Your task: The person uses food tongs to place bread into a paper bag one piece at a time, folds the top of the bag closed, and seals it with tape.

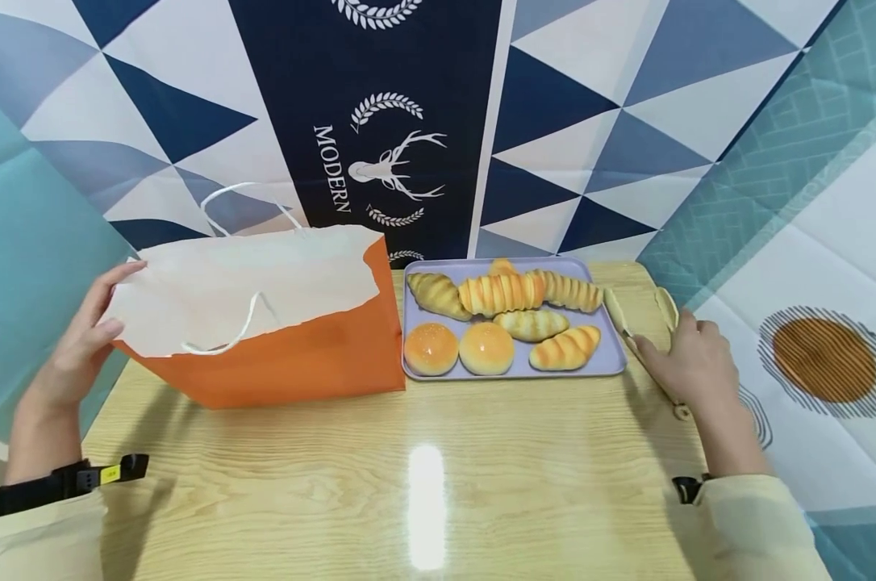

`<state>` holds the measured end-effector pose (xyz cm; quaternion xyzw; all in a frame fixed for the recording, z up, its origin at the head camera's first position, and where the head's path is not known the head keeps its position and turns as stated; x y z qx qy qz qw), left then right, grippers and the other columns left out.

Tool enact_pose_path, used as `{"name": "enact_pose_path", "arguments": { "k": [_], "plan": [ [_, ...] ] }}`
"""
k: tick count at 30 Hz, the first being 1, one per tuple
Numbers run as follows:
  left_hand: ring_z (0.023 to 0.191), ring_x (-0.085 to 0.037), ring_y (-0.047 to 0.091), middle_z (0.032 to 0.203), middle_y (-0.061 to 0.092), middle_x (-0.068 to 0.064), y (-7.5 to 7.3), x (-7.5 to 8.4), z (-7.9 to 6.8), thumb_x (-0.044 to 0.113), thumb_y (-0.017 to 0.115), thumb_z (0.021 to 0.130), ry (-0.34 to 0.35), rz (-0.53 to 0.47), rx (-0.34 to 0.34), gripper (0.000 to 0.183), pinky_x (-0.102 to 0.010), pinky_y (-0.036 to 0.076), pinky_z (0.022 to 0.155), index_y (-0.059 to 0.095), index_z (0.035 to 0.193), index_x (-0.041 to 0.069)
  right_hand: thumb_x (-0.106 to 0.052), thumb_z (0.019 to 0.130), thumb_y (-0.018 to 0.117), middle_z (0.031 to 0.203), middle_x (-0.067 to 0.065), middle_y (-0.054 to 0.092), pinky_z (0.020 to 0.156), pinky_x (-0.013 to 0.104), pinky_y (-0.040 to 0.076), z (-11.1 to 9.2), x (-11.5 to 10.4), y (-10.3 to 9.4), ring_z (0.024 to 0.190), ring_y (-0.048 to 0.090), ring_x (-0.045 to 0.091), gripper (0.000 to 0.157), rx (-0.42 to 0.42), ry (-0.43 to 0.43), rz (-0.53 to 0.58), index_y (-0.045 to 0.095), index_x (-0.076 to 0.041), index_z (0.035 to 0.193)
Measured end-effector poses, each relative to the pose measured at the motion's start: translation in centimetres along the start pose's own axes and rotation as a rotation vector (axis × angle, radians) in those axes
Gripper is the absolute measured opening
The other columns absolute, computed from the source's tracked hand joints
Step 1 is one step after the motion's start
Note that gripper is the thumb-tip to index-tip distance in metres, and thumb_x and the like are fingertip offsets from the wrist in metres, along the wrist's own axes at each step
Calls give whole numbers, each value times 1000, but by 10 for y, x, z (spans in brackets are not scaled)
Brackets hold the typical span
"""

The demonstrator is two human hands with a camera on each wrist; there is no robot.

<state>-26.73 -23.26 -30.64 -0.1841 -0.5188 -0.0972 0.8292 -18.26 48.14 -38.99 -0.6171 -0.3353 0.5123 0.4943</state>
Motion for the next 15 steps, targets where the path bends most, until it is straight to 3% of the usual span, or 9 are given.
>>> {"name": "enact_pose_path", "arguments": {
  "k": [3, 7, 15],
  "plan": [
    [129, -24, 30, 146, 33, -11, 1, 2, 0, 8, 36, 96, -7, 7, 1, 62, -22, 33, 97, 23, 156, 8, -63, 90, 54, 113, 54, 36, 61, 69, 42, 5, 16, 13, 93, 42, 67, 106, -58, 7, -30, 25, 28, 134],
    [131, -26, 24, 151, 26, -11, 2, 3, -2, 9, 36, 97, -15, -1, 13, 62, -23, 29, 97, 22, 157, 9, -69, 84, 59, 105, 53, 40, 62, 66, 44, 11, 30, 31, 88, 47, 65, 115, -129, 5, -41, 25, 32, 127],
    [136, -25, 15, 158, 12, -10, 2, 1, -4, 9, 37, 98, -7, -43, 12, 63, -20, 27, 99, 17, 158, 10, -72, 80, 60, 87, 45, 47, 51, 54, 44, 24, 49, 42, 71, 52, 54, 104, -86, 39, -64, 40, 27, 104]
  ]
}}
Point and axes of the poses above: each hand's wrist, its own z-axis towards the middle knuckle, its own y-axis out of the palm, x = y × z, the point moved 10 cm from there along z, towards the middle knuckle
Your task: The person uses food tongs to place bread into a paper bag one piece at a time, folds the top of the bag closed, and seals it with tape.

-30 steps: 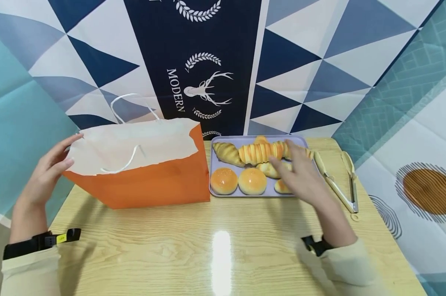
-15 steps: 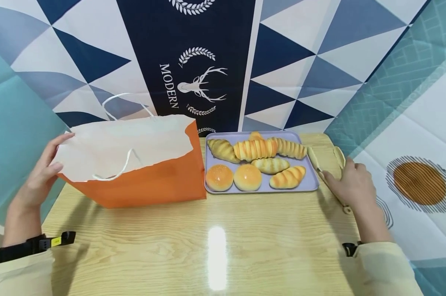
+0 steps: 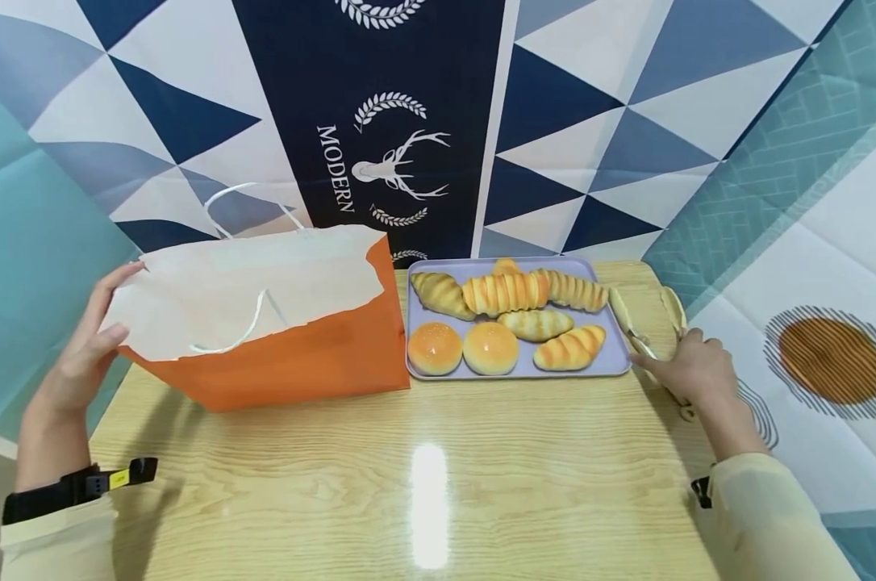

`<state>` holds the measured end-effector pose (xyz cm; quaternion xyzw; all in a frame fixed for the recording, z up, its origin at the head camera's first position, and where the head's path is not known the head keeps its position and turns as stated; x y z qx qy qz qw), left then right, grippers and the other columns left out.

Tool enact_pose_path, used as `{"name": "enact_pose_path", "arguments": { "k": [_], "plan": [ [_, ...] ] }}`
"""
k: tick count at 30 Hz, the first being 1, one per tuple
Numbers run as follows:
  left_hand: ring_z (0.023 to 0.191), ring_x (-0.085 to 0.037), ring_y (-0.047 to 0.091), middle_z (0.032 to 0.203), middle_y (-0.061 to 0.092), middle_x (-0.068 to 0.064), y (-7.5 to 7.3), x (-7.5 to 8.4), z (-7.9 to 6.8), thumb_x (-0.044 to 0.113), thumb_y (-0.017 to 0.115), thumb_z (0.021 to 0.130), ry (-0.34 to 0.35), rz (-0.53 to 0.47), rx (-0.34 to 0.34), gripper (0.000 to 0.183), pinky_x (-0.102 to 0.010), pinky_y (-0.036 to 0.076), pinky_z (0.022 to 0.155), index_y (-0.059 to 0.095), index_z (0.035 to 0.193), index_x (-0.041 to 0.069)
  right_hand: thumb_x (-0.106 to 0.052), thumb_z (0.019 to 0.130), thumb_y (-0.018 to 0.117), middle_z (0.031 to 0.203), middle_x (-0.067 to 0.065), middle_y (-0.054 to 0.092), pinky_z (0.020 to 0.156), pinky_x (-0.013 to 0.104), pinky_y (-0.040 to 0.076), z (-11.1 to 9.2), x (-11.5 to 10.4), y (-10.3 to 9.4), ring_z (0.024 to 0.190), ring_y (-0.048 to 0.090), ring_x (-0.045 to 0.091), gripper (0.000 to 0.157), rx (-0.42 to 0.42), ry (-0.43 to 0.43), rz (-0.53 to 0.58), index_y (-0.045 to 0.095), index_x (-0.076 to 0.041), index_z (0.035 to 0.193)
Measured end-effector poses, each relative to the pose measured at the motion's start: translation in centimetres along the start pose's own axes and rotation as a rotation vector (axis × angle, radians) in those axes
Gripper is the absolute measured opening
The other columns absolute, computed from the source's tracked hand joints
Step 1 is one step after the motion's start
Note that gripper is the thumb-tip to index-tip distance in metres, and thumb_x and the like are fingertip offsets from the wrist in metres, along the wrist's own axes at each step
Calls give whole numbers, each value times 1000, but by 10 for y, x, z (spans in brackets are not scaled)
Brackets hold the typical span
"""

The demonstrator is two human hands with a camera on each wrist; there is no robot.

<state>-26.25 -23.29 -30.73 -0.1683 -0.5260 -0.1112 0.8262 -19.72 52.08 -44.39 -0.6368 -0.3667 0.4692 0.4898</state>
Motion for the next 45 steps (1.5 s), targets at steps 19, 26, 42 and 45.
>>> {"name": "enact_pose_path", "arguments": {
  "k": [19, 26, 42, 45],
  "plan": [
    [141, -22, 7, 163, 5, -10, -3, 3, -3, 7, 35, 97, -13, 76, 40, 62, -39, 1, 113, 23, 157, 10, -68, 83, 61, 71, 26, 55, 44, 38, 42, 9, 26, 14, 60, 53, 34, 83, -61, 56, 76, 50, 14, 89],
    [139, -24, 11, 162, 7, -10, -1, 4, -2, 6, 35, 97, -2, 66, 22, 61, -37, 9, 112, 22, 157, 9, -68, 84, 60, 76, 25, 56, 46, 35, 43, 9, 31, 16, 65, 52, 33, 85, -111, 69, 112, 50, 15, 95],
    [140, -22, 11, 162, 8, -9, -1, 4, 0, 8, 35, 98, -26, 102, 34, 60, -41, 3, 113, 23, 157, 10, -66, 87, 57, 67, 20, 53, 43, 39, 43, -1, 42, 1, 55, 50, 30, 76, -45, 92, 222, 45, 9, 85],
    [139, -22, 12, 161, 9, -10, -1, 4, 0, 8, 35, 98, -28, 98, 42, 60, -42, 3, 113, 24, 157, 10, -65, 85, 61, 60, 13, 59, 40, 40, 43, -4, 39, -7, 49, 51, 29, 71, 8, 99, 274, 43, 3, 81]
  ]
}}
Point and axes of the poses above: each hand's wrist, its own z-axis towards the middle knuckle, its own y-axis out of the palm, x = y × z, the point moved 10 cm from there along z, towards the middle knuckle
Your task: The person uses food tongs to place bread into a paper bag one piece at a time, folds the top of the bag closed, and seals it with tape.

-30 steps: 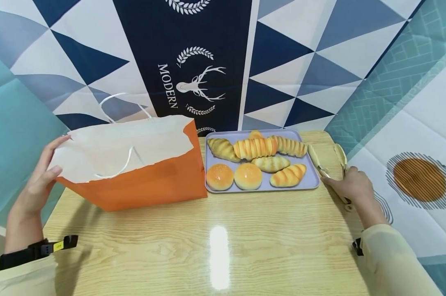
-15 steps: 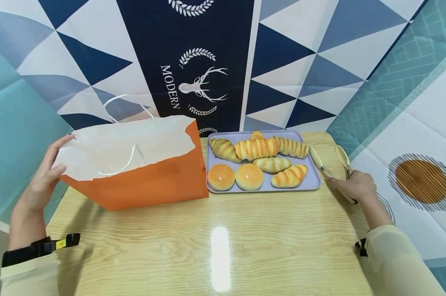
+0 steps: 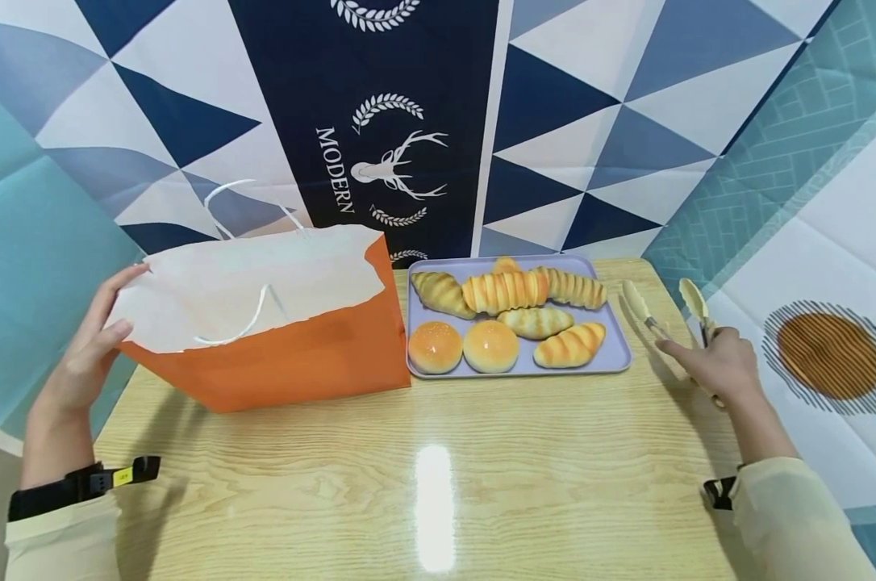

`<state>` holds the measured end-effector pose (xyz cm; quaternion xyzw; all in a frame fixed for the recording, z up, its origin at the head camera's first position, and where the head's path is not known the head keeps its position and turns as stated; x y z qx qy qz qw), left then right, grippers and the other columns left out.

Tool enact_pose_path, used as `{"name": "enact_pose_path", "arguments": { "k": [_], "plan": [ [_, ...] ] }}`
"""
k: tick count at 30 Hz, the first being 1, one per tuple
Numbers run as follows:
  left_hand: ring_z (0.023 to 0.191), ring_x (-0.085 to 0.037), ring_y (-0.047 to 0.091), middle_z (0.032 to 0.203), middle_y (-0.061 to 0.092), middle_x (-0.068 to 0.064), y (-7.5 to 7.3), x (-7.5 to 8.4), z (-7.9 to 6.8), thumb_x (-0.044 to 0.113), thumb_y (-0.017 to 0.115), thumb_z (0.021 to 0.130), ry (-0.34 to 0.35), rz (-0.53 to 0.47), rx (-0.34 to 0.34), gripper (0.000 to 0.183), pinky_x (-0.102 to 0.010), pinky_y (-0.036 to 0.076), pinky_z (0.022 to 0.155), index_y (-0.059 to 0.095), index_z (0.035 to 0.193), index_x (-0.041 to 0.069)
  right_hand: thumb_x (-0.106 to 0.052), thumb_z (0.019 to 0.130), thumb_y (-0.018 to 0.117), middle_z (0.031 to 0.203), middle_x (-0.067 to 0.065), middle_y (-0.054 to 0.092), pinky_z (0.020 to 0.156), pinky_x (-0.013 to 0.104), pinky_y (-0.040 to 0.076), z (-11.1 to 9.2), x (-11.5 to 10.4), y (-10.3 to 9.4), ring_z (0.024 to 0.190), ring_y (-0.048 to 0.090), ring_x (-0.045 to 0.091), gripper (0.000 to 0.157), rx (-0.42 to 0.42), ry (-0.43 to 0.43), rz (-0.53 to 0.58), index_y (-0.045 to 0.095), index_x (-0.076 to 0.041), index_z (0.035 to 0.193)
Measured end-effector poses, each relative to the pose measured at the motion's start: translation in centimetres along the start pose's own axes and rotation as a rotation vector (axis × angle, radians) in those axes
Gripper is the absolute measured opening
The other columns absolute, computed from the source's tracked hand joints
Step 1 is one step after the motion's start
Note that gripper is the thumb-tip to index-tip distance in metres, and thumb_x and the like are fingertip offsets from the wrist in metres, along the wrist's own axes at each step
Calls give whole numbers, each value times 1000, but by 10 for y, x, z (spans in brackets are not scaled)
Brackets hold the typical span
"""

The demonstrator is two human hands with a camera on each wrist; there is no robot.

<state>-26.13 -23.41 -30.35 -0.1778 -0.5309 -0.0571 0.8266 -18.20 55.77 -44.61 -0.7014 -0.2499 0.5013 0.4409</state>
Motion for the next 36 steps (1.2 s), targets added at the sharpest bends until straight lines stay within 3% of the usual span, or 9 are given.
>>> {"name": "enact_pose_path", "arguments": {
  "k": [4, 11, 16, 22, 26, 32, 36],
  "plan": [
    [139, -23, 11, 161, 10, -9, 0, 0, 0, 9, 35, 98, -6, -4, 6, 60, -42, 2, 113, 24, 157, 10, -63, 83, 66, 60, 12, 64, 41, 41, 44, -4, -10, -12, 50, 58, 30, 70, 70, 3, 64, 42, 3, 89],
    [139, -22, 11, 161, 9, -9, -1, -1, -1, 10, 35, 98, -16, -2, 14, 60, -43, 3, 113, 24, 157, 11, -63, 81, 67, 92, 25, 54, 46, 37, 40, -10, -47, -23, 65, 52, 31, 81, 146, -58, 24, 45, 10, 107],
    [137, -23, 14, 160, 13, -9, -2, -2, -2, 10, 35, 98, -18, 2, 18, 60, -41, 9, 112, 24, 157, 11, -61, 77, 73, 93, 25, 58, 53, 38, 37, -17, -84, -24, 78, 52, 39, 74, 197, -179, -21, 51, 5, 103],
    [140, -22, 11, 161, 10, -7, -2, -2, -2, 10, 35, 98, -34, 21, 15, 60, -48, 1, 114, 24, 157, 13, -55, 72, 81, 77, 17, 50, 52, 38, 31, -29, -127, -20, 67, 45, 33, 60, 233, -359, -38, 51, -4, 85],
    [139, -21, 11, 162, 9, -7, -2, -2, -2, 12, 35, 98, -47, 19, 16, 60, -50, 0, 113, 23, 157, 14, -53, 70, 83, 76, 14, 49, 51, 38, 31, -34, -154, -12, 67, 42, 30, 56, 233, -477, -94, 55, -5, 83],
    [137, -22, 15, 160, 12, -7, -2, -4, -3, 12, 35, 99, -51, 31, 9, 61, -45, 8, 112, 22, 158, 15, -50, 69, 85, 85, 19, 55, 56, 46, 41, -37, -183, 4, 73, 49, 32, 75, 173, -600, -194, 62, 6, 113],
    [136, -23, 16, 160, 12, -8, -1, -3, -3, 11, 35, 99, -43, 25, 0, 60, -42, 14, 109, 22, 158, 14, -48, 67, 86, 87, 17, 55, 59, 46, 44, -36, -195, 12, 72, 50, 31, 80, 151, -637, -228, 61, 9, 117]
  ]
}}
Point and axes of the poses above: each hand's wrist, its own z-axis towards the middle knuckle, its own y-axis out of the palm, x = y × z, the point moved 10 cm from there along z, towards the middle knuckle
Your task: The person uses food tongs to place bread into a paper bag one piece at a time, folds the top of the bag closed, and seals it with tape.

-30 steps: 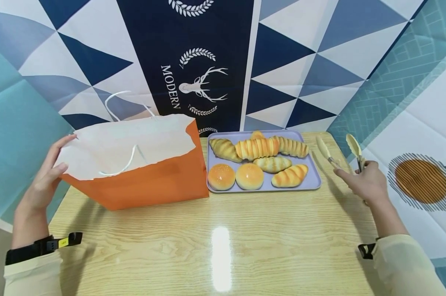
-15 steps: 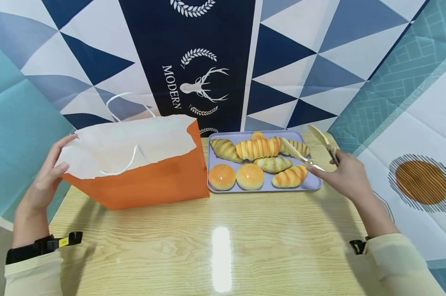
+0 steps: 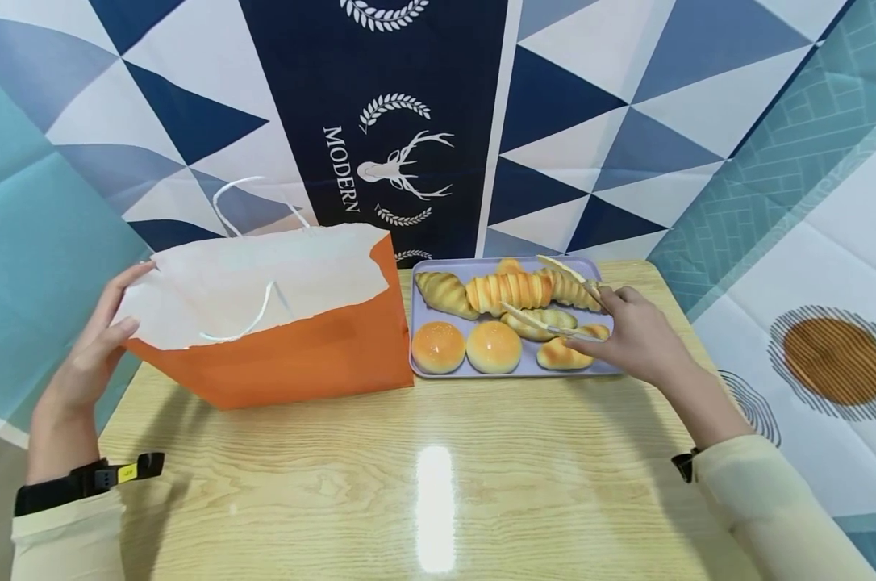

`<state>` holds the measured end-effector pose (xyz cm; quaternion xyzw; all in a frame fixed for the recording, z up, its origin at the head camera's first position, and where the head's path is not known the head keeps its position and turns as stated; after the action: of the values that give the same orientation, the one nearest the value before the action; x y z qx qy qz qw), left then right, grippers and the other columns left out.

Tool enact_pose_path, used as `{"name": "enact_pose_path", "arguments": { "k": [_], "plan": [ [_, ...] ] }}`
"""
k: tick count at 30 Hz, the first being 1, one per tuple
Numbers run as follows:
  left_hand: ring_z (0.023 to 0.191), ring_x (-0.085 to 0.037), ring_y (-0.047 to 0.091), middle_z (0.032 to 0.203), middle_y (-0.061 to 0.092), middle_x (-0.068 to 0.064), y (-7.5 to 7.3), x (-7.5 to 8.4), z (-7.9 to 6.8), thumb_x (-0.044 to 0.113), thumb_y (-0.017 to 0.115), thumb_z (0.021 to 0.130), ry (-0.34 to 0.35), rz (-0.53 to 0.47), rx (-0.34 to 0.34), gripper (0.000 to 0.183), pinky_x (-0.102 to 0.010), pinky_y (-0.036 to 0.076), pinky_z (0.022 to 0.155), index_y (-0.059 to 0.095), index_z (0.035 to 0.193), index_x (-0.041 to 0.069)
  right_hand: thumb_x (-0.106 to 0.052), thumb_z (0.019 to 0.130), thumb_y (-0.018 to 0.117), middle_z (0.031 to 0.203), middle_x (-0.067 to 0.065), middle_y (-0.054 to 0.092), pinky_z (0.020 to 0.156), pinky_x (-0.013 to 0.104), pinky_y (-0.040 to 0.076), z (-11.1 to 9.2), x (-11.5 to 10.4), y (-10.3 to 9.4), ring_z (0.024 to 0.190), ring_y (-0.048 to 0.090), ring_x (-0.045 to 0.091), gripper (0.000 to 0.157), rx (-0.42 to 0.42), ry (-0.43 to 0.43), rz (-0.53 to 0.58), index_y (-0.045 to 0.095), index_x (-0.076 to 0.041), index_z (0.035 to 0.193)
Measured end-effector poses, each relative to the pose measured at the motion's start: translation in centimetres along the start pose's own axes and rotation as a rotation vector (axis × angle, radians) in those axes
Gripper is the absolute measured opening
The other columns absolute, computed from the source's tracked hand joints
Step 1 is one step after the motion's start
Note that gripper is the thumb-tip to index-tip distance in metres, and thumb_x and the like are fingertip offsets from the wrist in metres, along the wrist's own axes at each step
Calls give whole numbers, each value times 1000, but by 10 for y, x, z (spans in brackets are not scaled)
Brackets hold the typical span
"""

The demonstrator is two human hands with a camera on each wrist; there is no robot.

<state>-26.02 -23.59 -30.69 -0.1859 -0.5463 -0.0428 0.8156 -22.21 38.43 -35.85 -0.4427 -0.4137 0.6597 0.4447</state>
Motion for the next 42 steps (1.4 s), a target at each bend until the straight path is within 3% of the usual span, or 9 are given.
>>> {"name": "enact_pose_path", "arguments": {
  "k": [6, 12, 20, 24, 29, 37, 42],
  "plan": [
    [136, -23, 17, 159, 14, -8, 0, -1, 0, 14, 36, 99, -10, 0, 8, 60, -41, 16, 109, 22, 158, 15, -51, 69, 84, 102, 24, 56, 65, 51, 48, 9, -8, 10, 81, 55, 36, 90, -71, -12, 5, 55, 10, 128],
    [135, -24, 18, 158, 15, -9, 5, -1, 2, 13, 36, 99, 2, -38, -5, 60, -40, 17, 108, 21, 158, 14, -49, 71, 84, 107, 27, 56, 65, 53, 49, 16, -11, 15, 80, 57, 37, 91, -112, -31, -28, 52, 10, 132],
    [136, -23, 18, 159, 11, -9, 7, 1, 3, 11, 34, 101, 28, -80, -26, 59, -21, 27, 100, 19, 158, 13, -53, 72, 81, 106, 25, 57, 69, 54, 50, 29, -14, 21, 85, 58, 38, 90, -145, -67, -46, 53, 9, 130],
    [134, -24, 21, 157, 15, -10, 8, 3, 3, 10, 34, 101, 36, -82, -36, 59, -17, 30, 96, 19, 158, 12, -54, 72, 81, 110, 28, 58, 71, 57, 50, 33, -12, 24, 88, 59, 41, 91, -159, -64, -57, 52, 9, 132],
    [136, -23, 19, 158, 14, -10, 10, 3, 4, 10, 34, 101, 32, -73, -46, 59, -19, 28, 99, 18, 158, 12, -50, 73, 81, 114, 30, 59, 74, 59, 50, 38, -15, 25, 90, 61, 43, 90, -172, -82, -67, 52, 8, 135],
    [136, -23, 19, 158, 14, -8, 9, 3, 4, 11, 34, 101, 12, -59, -33, 60, -31, 21, 104, 19, 158, 13, -50, 76, 79, 100, 23, 66, 67, 55, 53, 47, -20, 26, 80, 64, 36, 80, -204, -132, -129, 56, 6, 127],
    [135, -24, 19, 156, 17, -9, 9, 3, 4, 11, 34, 100, 14, -53, -33, 60, -37, 18, 106, 19, 158, 13, -48, 77, 79, 108, 27, 66, 73, 59, 52, 52, -20, 26, 89, 64, 40, 82, -240, -139, -155, 54, 8, 131]
  ]
}}
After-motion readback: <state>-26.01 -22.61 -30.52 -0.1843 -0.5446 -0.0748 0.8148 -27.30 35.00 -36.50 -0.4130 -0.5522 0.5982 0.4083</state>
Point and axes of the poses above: each hand's wrist, its own z-axis towards the middle knuckle, its own y-axis out of the palm, x = y × z, the point moved 10 cm from there along z, towards the middle knuckle
